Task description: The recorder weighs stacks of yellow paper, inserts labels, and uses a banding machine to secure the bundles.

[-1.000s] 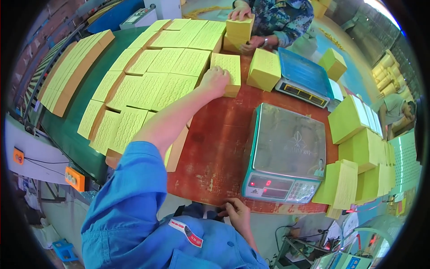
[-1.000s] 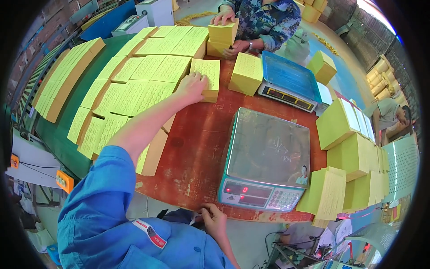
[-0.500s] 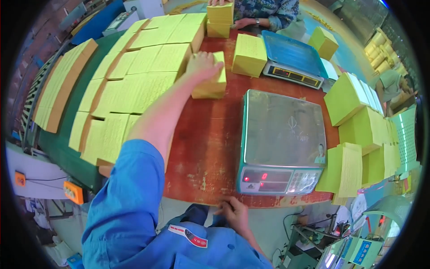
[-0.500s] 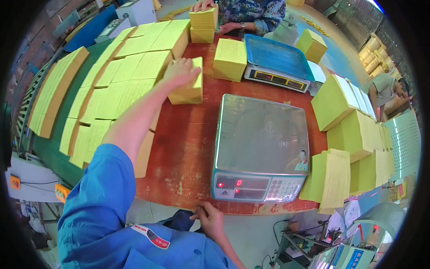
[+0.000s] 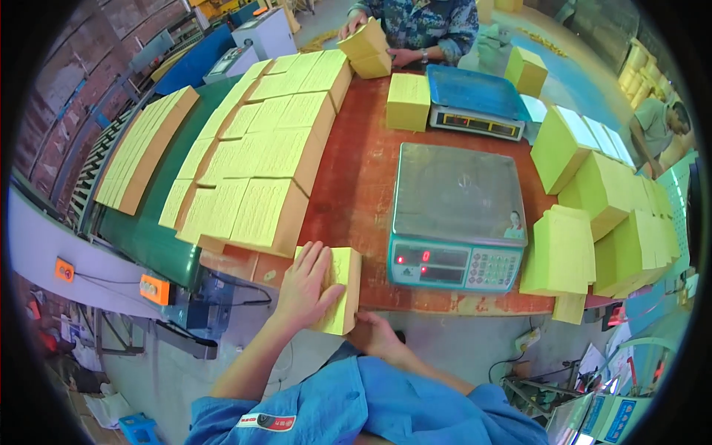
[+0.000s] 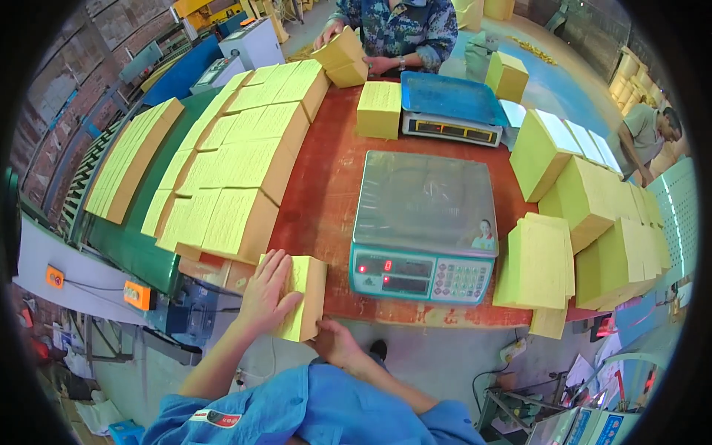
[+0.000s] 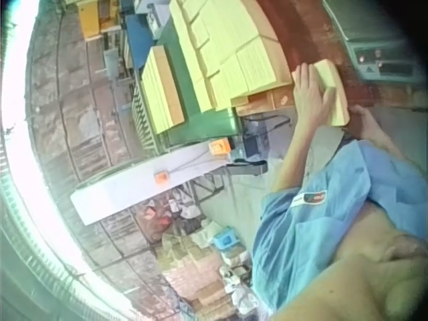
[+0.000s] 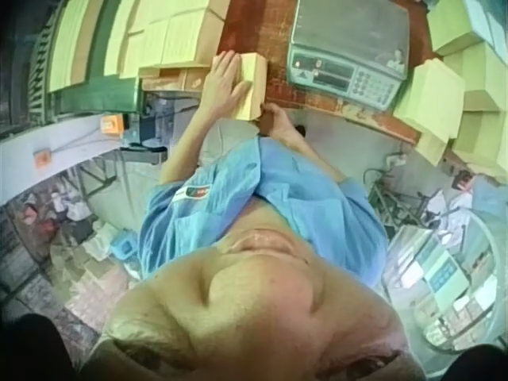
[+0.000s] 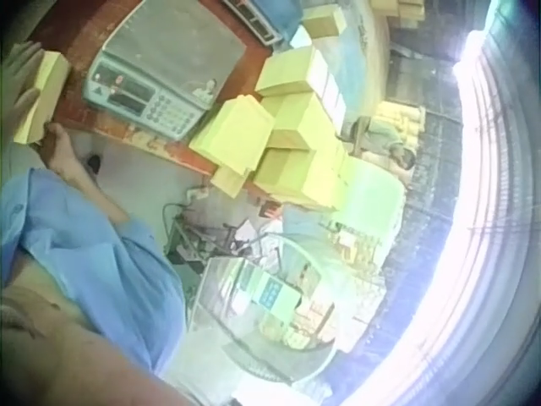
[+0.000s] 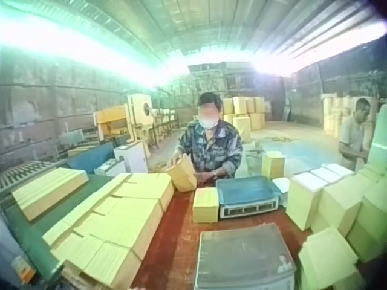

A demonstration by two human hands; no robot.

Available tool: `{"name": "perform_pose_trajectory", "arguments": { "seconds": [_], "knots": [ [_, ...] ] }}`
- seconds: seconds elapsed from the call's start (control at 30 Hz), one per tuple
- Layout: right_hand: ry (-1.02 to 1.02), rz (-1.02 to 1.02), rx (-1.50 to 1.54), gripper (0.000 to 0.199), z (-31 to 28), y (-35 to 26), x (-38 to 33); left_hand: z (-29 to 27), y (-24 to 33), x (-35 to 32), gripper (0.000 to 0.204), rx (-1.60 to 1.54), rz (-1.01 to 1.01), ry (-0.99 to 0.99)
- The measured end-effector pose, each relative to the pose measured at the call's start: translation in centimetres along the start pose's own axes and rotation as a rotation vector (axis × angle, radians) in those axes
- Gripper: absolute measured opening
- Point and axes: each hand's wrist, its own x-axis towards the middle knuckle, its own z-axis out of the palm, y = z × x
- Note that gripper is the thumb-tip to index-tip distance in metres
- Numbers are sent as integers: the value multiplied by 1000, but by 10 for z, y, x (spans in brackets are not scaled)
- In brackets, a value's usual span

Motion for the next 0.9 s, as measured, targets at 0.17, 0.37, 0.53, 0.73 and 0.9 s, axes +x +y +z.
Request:
{"name": "perform_pose_trajectory", "arguments": {
  "seconds": [0.17, 0.37, 0.53, 0.73, 0.9],
  "knots": [
    [-21, -117, -802, 62, 66, -35, -41, 13, -13, -49, 62, -678, -296, 323],
    [-85, -642, -1794, 73, 172, -97, -116, 53, 16, 10, 56, -1822, -351, 121],
    [364, -1385, -2192, 74, 206, -175, -105, 100, 88, 163, 64, -1930, 28, 46],
    [457, -1348, -2417, 65, 197, -292, -92, 108, 160, 231, 69, -2460, -328, 26],
    [502, -1151, -2627, 67, 200, -250, -62, 65, 88, 139, 65, -2519, -839, -278]
  ]
}}
